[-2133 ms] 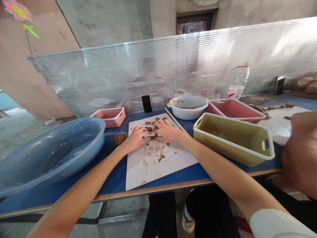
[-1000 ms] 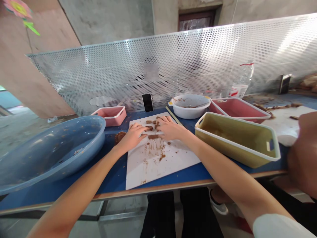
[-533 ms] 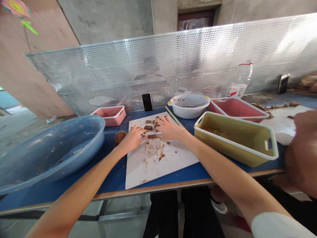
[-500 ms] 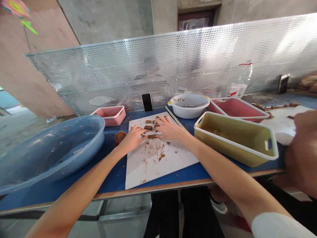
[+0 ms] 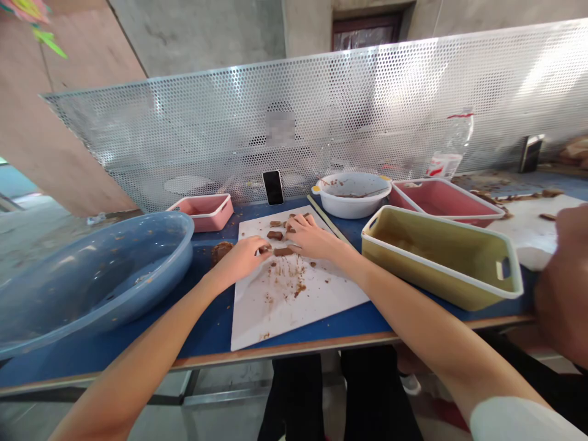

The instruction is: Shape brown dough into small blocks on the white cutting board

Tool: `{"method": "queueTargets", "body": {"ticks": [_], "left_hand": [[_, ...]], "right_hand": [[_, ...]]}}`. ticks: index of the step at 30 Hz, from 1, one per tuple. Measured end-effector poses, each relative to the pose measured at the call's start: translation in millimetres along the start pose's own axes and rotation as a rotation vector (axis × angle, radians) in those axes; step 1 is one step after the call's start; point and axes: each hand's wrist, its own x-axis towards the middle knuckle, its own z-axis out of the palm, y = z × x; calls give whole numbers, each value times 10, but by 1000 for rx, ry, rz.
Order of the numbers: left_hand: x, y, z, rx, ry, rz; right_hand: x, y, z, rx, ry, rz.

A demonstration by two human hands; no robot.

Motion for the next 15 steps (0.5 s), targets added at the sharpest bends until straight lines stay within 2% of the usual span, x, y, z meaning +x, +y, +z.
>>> {"method": "queueTargets", "body": {"ticks": [2,4,9,15], "left_hand": [[-5,-12,-14,13,-109,81],[-9,-14,-21,46,-144,115],[-15,-2,-73,239,39,22],[-7,-145,-270,389,56,-127]], "right_hand": [[-3,-13,-19,10,-7,9],[-6,-17,-29,12,-9,16],[-5,18,17,-7,43,18],[1,62,73,-37,61,24]]}}
